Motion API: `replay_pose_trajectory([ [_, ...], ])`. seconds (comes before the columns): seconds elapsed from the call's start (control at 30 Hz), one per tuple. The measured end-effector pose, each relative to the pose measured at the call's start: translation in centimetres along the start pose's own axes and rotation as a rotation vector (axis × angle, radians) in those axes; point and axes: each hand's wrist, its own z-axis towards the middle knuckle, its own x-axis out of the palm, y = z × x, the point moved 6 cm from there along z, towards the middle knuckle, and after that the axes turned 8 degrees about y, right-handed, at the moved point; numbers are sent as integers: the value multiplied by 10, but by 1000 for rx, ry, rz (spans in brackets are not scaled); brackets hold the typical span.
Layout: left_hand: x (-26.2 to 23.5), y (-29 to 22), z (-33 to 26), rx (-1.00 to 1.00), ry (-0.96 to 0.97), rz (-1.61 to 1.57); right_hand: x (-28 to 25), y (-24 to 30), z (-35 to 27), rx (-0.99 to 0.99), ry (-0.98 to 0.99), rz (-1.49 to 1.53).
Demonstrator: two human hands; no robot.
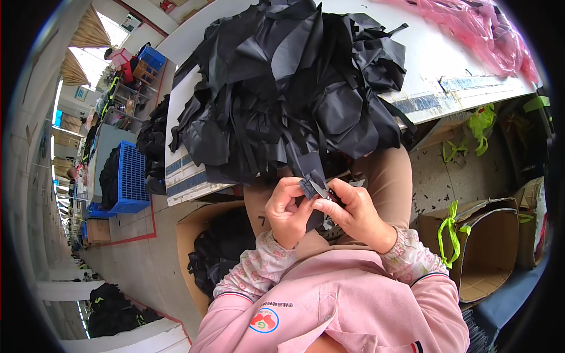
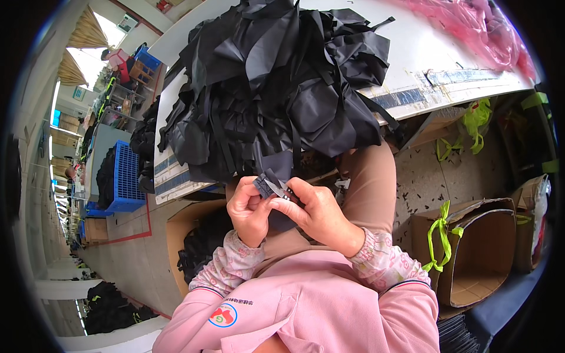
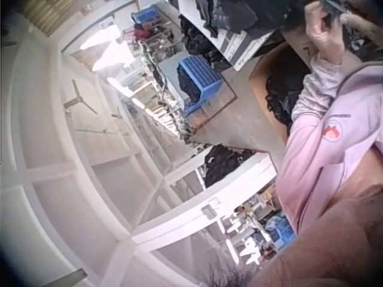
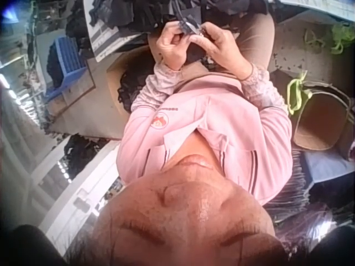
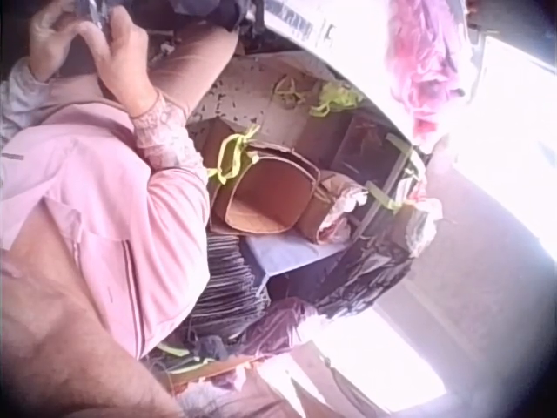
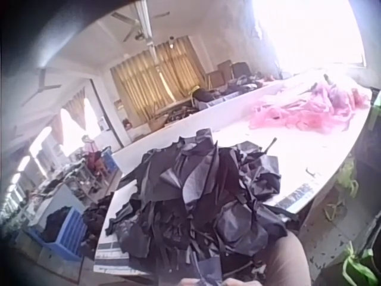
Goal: Trimming excess material and loose threads from black fabric components using small snips.
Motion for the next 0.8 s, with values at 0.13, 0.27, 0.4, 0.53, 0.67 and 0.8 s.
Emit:
replay_pose_trajectory([
  [0.13,0,1,0,10,7,9,-2,-2,-2,11,-17,2],
  [0.27,0,2,-1,-11,55,34,-4,2,-2,45,15,9],
  [0.4,-2,4,-1,-2,73,91,-7,2,-2,52,17,-9],
  [0.53,-3,-1,3,-9,126,102,-11,-6,-6,142,25,47],
  [0.67,-6,2,13,-131,300,-44,-22,-7,-7,300,146,222],
  [0.8,-5,2,18,-267,435,-206,-30,-3,-2,245,267,157],
])
